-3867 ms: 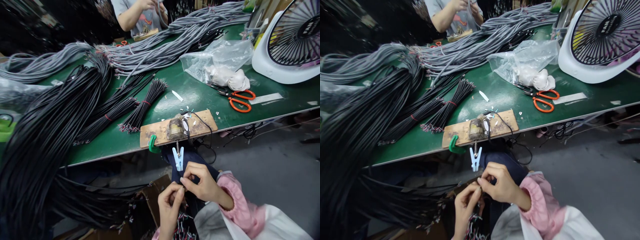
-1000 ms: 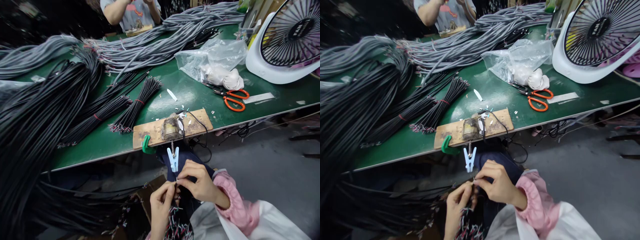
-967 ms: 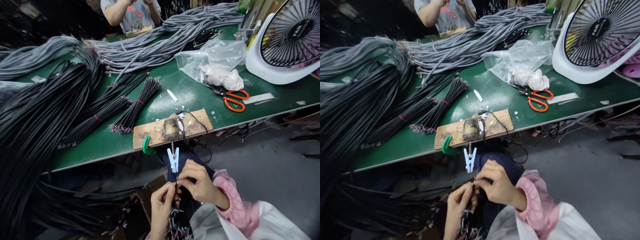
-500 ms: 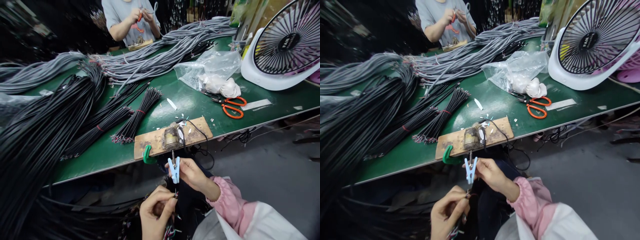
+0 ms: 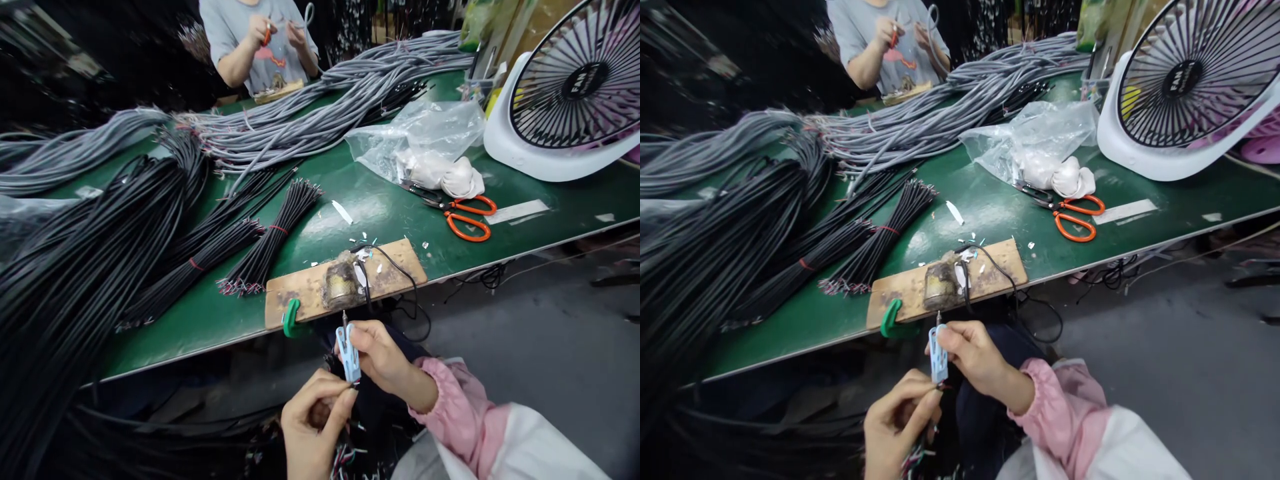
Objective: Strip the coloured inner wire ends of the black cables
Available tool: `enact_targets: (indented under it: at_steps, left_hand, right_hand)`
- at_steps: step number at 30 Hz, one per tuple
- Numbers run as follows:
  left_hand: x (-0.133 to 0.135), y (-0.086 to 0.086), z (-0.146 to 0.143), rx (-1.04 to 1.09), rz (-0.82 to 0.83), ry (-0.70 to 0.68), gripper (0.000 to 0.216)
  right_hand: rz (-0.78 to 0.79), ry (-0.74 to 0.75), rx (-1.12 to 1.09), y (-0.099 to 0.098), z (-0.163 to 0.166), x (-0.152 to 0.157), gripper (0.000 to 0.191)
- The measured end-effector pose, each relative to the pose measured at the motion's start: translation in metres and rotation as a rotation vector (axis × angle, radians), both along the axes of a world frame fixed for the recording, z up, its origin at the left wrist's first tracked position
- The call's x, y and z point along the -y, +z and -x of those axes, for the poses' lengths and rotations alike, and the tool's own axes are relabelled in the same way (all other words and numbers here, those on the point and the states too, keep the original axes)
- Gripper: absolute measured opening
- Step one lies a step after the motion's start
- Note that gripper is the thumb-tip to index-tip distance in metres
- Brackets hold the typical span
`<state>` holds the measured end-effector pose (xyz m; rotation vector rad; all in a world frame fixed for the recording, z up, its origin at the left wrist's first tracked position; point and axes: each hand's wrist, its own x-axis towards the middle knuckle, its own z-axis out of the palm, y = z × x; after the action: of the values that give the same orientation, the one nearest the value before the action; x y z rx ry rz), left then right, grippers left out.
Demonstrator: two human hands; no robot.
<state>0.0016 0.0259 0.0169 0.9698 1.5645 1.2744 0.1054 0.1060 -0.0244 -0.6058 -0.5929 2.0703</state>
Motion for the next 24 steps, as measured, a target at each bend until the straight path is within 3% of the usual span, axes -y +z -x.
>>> enact_targets:
  at_steps: [8, 15, 18, 21, 24]
  left_hand:
    - [0.005, 0.003, -0.004, 0.013, -0.004, 0.021, 0.023]
    - [0.019, 0.005, 0.000, 0.059, 0.065, -0.023, 0.028]
    - [0.021, -0.008, -0.002, 0.169, 0.180, -0.085, 0.037]
    - [0.019, -0.035, -0.010, 0.319, 0.331, -0.174, 0.049]
    - [0.020, -0.063, -0.021, 0.326, 0.320, -0.174, 0.051]
  right_hand:
    - [0.070, -0.028, 0.014, -0.023, -0.008, 0.009, 0.064]
    - [-0.144, -0.081, 0.316, -0.031, -0.041, 0.027, 0.039]
    - [-0.260, -0.077, 0.410, -0.025, -0.051, 0.035, 0.036]
    - [-0.419, -0.074, 0.528, -0.016, -0.055, 0.038, 0.028]
    - [-0.624, -0.009, 0.677, -0.010, -0.054, 0.034, 0.014]
